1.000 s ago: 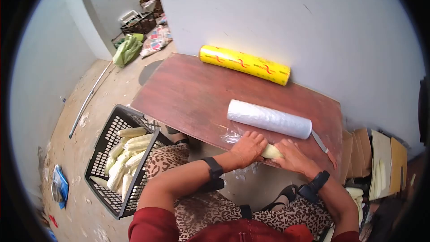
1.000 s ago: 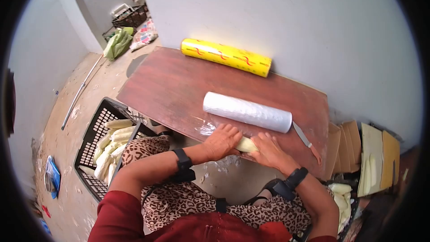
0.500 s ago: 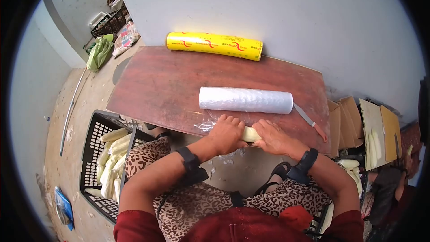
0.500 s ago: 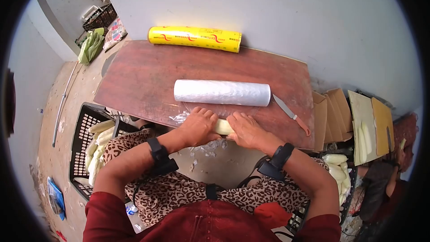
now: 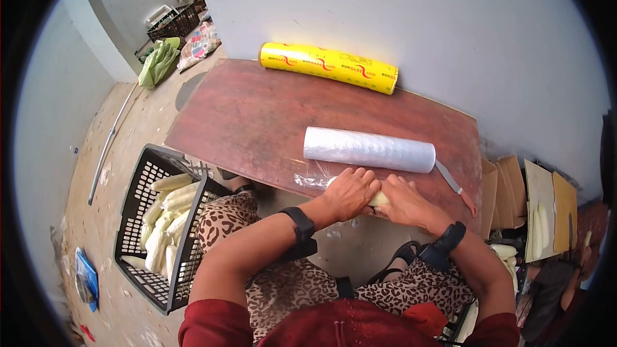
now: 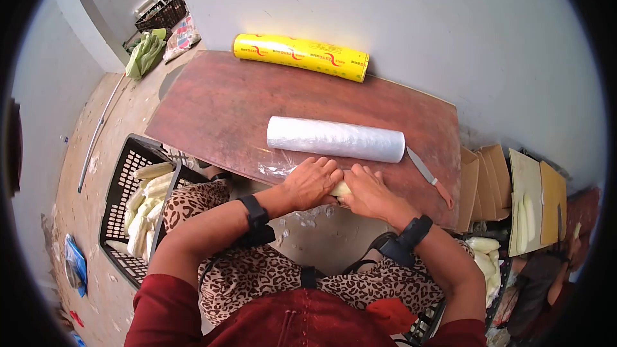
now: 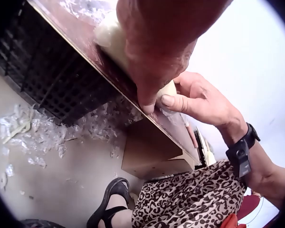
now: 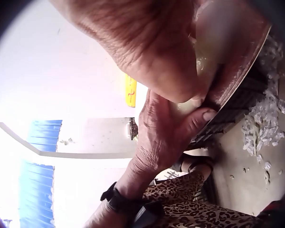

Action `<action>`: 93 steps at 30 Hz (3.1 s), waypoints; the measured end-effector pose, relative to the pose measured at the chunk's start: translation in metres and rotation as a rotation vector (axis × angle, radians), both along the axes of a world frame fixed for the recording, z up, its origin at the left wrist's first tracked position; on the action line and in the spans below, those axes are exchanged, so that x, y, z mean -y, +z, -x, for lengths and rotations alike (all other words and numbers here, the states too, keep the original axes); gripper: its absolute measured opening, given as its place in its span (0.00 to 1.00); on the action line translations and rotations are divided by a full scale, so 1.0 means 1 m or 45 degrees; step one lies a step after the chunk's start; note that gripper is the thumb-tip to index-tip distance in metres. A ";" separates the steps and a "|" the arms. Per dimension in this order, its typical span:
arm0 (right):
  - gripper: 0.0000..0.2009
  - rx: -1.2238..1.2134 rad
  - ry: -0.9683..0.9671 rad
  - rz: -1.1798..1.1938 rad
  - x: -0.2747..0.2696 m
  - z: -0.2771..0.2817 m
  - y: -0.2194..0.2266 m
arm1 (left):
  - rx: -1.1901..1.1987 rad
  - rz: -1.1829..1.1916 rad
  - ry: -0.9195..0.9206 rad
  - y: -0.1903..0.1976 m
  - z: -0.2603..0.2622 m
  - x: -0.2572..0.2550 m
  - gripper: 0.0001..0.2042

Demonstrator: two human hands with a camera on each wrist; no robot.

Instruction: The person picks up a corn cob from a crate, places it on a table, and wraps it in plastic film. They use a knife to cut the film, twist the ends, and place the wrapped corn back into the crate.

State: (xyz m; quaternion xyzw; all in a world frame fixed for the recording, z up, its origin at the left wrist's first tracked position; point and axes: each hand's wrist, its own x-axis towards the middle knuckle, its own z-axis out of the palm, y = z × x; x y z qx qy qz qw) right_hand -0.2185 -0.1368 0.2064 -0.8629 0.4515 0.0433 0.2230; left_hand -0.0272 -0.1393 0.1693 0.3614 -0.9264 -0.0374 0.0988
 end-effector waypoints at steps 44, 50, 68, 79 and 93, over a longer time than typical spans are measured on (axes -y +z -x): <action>0.18 0.493 -0.196 -0.693 0.023 0.024 0.043 | -0.330 -0.043 -0.038 0.026 -0.020 0.011 0.24; 0.14 0.756 -0.288 -0.766 0.024 0.029 0.037 | -0.393 -0.468 0.189 0.037 -0.034 0.009 0.23; 0.42 0.050 -0.100 0.659 0.056 0.018 0.002 | -1.590 -1.126 0.373 0.119 -0.086 0.031 0.25; 0.40 -0.033 -0.158 0.721 0.078 0.009 -0.018 | -2.509 -1.035 0.034 0.144 -0.132 0.041 0.27; 0.39 -0.148 -0.424 0.685 0.092 0.023 -0.008 | -2.945 -1.208 0.278 0.134 -0.133 0.040 0.21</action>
